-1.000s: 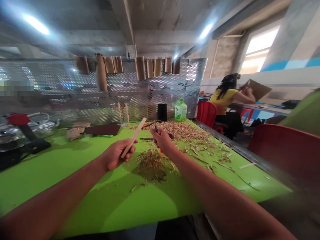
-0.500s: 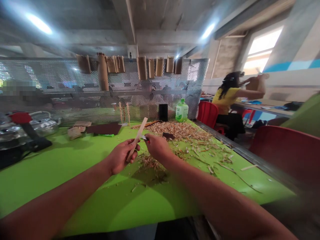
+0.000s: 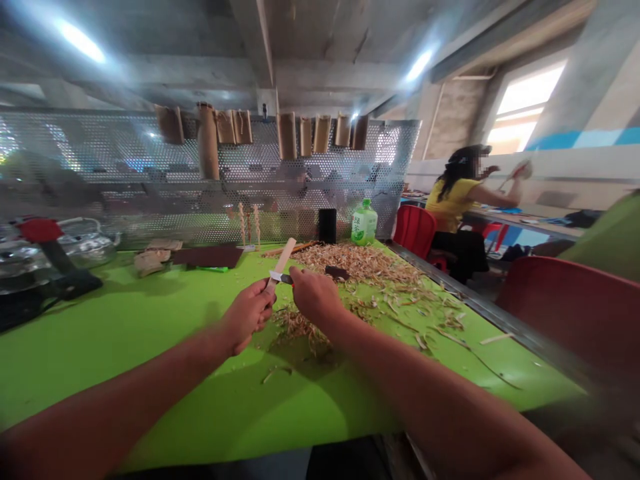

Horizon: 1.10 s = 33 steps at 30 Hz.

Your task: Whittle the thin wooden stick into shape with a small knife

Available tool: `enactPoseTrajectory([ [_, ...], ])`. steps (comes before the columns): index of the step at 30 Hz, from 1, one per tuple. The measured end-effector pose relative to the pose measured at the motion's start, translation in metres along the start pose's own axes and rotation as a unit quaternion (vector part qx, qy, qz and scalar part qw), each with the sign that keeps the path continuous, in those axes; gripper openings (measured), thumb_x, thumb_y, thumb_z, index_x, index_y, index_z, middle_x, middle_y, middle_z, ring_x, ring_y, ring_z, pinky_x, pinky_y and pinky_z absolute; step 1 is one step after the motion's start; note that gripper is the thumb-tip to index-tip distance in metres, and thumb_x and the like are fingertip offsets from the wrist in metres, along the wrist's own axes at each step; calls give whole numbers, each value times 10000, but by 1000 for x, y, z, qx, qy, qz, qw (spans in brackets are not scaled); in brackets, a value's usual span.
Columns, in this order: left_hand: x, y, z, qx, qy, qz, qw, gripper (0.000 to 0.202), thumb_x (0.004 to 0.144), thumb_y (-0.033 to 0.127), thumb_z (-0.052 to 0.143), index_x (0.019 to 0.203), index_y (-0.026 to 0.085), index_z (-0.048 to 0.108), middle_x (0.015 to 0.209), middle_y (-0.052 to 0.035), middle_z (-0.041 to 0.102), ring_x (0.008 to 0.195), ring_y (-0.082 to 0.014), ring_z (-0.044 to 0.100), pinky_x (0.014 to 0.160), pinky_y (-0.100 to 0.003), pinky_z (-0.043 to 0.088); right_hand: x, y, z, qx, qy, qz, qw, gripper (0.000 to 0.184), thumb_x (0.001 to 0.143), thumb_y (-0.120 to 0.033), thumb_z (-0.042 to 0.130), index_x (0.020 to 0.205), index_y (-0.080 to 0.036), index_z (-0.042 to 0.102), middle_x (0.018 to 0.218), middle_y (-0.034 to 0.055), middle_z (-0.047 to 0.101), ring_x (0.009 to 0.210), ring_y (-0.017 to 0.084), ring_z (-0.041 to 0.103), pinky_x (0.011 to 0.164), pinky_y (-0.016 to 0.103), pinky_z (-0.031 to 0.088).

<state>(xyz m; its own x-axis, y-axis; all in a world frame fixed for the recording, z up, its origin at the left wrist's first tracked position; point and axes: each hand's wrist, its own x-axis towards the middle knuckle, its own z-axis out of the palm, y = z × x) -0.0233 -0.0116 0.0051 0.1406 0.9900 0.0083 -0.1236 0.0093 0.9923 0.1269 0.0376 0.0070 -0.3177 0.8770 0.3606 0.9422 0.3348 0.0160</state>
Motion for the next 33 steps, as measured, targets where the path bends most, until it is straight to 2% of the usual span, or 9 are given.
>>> enactPoseTrajectory([
  [7, -3, -1, -1, 1, -2, -19, 1000, 95, 921, 282, 504, 917, 188, 517, 646, 67, 388, 408, -30, 261, 371, -170, 152, 6, 5, 6, 25, 24, -8, 999, 276, 992, -273, 336, 1103, -191, 576, 951, 135, 696, 813, 230, 642, 697, 300, 381],
  [10, -12, -2, 2, 8, -24, -44, 999, 102, 929, 275, 484, 942, 182, 523, 632, 65, 391, 422, -42, 279, 376, -170, 187, 17, 30, 10, 56, 24, 68, 996, 269, 967, -242, 371, 1111, -198, 594, 917, 132, 702, 816, 246, 649, 699, 311, 387],
  [14, -23, -1, 10, -3, -103, -44, 994, 131, 918, 294, 508, 980, 181, 533, 634, 68, 408, 416, -42, 256, 366, -172, 197, 32, 79, 19, 101, 27, 192, 976, 305, 929, -237, 387, 1099, -184, 634, 906, 146, 701, 793, 255, 651, 663, 316, 406],
  [17, -18, -1, 10, -18, -88, -26, 996, 115, 914, 274, 498, 973, 181, 533, 637, 66, 421, 407, -43, 270, 367, -176, 213, 36, 92, 24, 172, 78, 217, 958, 289, 922, -323, 431, 1005, -162, 657, 849, 125, 686, 760, 220, 626, 646, 292, 415],
  [20, -7, -1, 4, 2, -20, -40, 999, 118, 928, 213, 433, 970, 169, 535, 629, 52, 451, 418, -54, 351, 397, -181, 268, 34, 73, 27, 356, 111, 181, 910, 326, 899, -468, 476, 849, -179, 616, 661, 35, 607, 558, 147, 536, 528, 247, 390],
  [24, -4, -4, 1, 36, -50, -69, 996, 131, 929, 205, 434, 945, 152, 553, 666, 14, 529, 471, -73, 459, 464, -201, 358, 26, 38, 26, 663, 58, 92, 741, 418, 785, -632, 579, 846, -221, 528, 549, -68, 486, 371, 82, 363, 358, 210, 288],
  [26, -8, -6, 3, 36, -102, -79, 991, 101, 913, 230, 488, 947, 157, 548, 677, 6, 551, 487, -84, 495, 485, -214, 394, 22, 30, 25, 720, 36, 84, 688, 450, 714, -631, 658, 849, -223, 524, 524, -88, 452, 359, 75, 343, 331, 202, 275],
  [30, -11, -6, 5, 13, -152, -90, 984, 169, 885, 301, 563, 989, 179, 512, 710, 13, 561, 493, -89, 523, 474, -220, 427, 17, 24, 26, 724, -38, 72, 685, 481, 678, -628, 695, 860, -203, 559, 498, -86, 456, 370, 83, 380, 337, 200, 297],
  [33, -9, -5, 3, 12, -120, -68, 990, 134, 902, 311, 532, 914, 185, 488, 674, 40, 519, 415, -55, 432, 397, -192, 361, 17, 24, 29, 686, -34, 59, 724, 508, 781, -681, 549, 904, -191, 597, 508, -62, 487, 381, 98, 388, 366, 216, 317],
])
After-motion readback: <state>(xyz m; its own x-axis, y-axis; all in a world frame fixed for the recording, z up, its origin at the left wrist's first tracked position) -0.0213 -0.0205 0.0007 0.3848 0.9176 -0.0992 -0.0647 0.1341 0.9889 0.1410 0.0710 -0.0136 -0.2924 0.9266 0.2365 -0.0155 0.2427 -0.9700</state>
